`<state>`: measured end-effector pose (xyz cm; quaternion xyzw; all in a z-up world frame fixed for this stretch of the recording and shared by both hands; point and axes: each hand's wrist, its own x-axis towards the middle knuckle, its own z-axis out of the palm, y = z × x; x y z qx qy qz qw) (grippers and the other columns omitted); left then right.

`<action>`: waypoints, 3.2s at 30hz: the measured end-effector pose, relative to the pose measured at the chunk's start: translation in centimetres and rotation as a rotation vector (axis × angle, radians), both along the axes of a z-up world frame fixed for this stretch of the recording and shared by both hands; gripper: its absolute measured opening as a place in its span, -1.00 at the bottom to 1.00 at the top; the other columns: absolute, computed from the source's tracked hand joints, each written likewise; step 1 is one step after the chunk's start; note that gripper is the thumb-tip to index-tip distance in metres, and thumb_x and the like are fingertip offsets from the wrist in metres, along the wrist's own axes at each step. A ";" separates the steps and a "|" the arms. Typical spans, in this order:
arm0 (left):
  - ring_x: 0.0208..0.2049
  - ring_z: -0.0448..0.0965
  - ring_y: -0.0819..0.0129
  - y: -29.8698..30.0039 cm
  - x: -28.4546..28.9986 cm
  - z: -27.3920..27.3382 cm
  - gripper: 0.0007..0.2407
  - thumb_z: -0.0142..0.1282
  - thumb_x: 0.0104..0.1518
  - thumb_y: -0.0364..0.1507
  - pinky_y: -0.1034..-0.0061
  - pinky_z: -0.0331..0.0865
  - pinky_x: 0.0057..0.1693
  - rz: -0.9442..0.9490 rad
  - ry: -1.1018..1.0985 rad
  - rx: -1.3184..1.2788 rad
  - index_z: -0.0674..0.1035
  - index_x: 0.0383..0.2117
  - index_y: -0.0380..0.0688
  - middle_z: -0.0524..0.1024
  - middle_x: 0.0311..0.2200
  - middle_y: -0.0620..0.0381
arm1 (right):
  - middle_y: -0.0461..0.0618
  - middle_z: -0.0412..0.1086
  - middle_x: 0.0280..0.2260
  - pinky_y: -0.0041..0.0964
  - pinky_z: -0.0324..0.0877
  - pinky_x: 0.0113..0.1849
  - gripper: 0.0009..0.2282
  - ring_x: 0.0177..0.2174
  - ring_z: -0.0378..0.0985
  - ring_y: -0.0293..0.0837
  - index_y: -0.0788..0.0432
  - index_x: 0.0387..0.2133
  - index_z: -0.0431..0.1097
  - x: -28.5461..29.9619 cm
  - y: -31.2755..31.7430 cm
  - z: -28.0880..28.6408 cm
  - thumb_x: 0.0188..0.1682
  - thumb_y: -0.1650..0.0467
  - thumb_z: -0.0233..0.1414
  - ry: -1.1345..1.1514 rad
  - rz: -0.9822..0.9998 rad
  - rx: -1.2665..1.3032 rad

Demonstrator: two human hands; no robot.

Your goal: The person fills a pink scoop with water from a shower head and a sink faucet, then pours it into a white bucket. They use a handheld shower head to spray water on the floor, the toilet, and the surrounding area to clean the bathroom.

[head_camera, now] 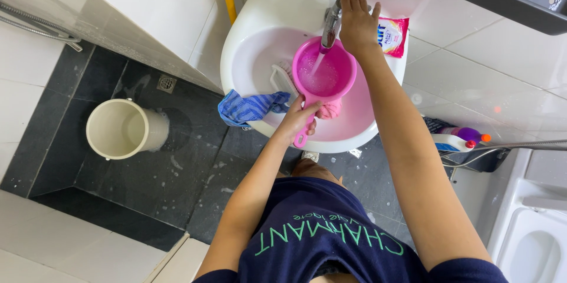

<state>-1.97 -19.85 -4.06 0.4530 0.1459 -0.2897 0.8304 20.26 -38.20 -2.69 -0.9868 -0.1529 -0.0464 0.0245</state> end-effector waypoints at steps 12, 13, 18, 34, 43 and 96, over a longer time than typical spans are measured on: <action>-0.71 0.39 0.50 0.2 0.2 -1.9 -0.69 0.15 0.21 -0.32 0.58 0.22 -0.61 -0.053 -0.048 0.095 0.40 -0.02 -0.18 0.55 -0.46 0.06 | 0.18 -0.02 0.40 0.47 -0.03 0.19 -0.26 0.35 0.01 0.14 0.14 0.44 -0.12 -0.1 0.1 -0.2 -0.07 0.62 -0.02 -0.006 -0.009 0.032; -0.70 0.39 0.51 0.1 0.4 -3.6 -0.71 0.14 0.23 -0.32 0.59 0.23 -0.60 -0.017 -0.022 0.058 0.42 -0.05 -0.20 0.56 -0.46 0.05 | 0.18 -0.03 0.40 0.47 -0.03 0.19 -0.26 0.35 0.00 0.15 0.14 0.44 -0.12 -0.2 0.1 -0.1 -0.07 0.63 -0.02 -0.004 -0.008 0.037; -0.67 0.40 0.53 0.6 0.9 -3.7 -0.76 0.12 0.26 -0.34 0.61 0.25 -0.57 0.082 0.032 -0.028 0.46 -0.11 -0.25 0.56 -0.45 0.03 | 0.19 -0.04 0.40 0.45 -0.02 0.20 -0.26 0.35 -0.01 0.15 0.15 0.44 -0.12 -0.3 0.3 0.3 -0.08 0.63 -0.04 0.005 -0.009 0.052; -0.71 0.39 0.50 0.5 1.0 -3.0 -0.78 0.11 0.25 -0.34 0.56 0.24 -0.59 0.065 0.002 0.050 0.46 -0.14 -0.22 0.54 -0.49 0.06 | 0.20 -0.06 0.41 0.41 0.01 0.20 -0.28 0.37 -0.04 0.17 0.15 0.44 -0.12 -0.2 0.1 -0.1 -0.05 0.63 -0.06 0.011 -0.005 0.090; -0.69 0.40 0.50 0.5 0.9 -3.2 -0.77 0.11 0.27 -0.32 0.55 0.26 -0.58 0.059 -0.003 0.064 0.45 -0.17 -0.24 0.54 -0.48 0.07 | 0.21 -0.04 0.40 0.36 0.02 0.22 -0.29 0.36 -0.02 0.19 0.16 0.44 -0.11 -0.2 0.1 -0.2 -0.06 0.64 -0.06 0.006 -0.003 0.111; -0.72 0.40 0.44 -0.7 0.5 -3.8 -0.78 0.10 0.28 -0.33 0.50 0.26 -0.61 0.060 -0.054 0.147 0.43 -0.18 -0.23 0.49 -0.48 0.04 | 0.26 -0.03 0.41 0.19 -0.07 0.33 -0.42 0.38 -0.04 0.23 0.22 0.40 -0.04 -13.2 5.1 -1.8 0.07 0.56 -0.06 -0.068 -0.020 0.660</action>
